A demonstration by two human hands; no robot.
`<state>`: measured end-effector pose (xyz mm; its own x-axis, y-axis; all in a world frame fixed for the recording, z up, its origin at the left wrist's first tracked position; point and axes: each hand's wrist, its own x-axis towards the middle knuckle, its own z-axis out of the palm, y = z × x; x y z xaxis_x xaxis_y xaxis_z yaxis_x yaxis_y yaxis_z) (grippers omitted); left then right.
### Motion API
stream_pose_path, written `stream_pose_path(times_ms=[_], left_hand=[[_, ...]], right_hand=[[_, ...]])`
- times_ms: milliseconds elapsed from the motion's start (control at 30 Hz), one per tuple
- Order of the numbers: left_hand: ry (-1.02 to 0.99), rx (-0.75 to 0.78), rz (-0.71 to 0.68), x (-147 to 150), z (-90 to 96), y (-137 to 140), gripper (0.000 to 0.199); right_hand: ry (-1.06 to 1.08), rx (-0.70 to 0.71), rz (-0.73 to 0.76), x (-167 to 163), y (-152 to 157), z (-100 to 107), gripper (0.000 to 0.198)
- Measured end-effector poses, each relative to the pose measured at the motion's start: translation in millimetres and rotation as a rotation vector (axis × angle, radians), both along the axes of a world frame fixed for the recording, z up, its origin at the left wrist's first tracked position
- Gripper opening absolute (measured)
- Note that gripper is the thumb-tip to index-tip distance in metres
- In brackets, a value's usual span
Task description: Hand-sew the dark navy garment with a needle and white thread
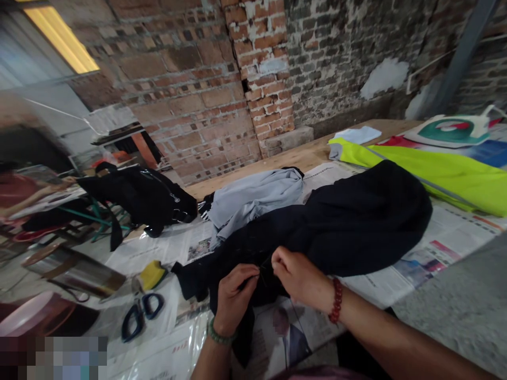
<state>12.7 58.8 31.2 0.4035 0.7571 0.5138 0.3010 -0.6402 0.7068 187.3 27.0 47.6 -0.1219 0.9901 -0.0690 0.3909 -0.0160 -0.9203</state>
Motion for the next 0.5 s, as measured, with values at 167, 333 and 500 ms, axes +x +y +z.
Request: stream_pose_path(times_ms=[167,333,500], left_hand=[[-0.016,0.000,-0.031,2,2.8,-2,0.018],[-0.014,0.018,0.002,1,-1.1,-1,0.017],[-0.003,0.038,0.091,1,-4.7,0,0.016]], right_hand=[[-0.041,0.321,-0.022,14,18,6,0.034],[0.109,0.204,0.327,7,28,-7,0.053],[0.056,0.288,0.058,4,15,-14,0.024]])
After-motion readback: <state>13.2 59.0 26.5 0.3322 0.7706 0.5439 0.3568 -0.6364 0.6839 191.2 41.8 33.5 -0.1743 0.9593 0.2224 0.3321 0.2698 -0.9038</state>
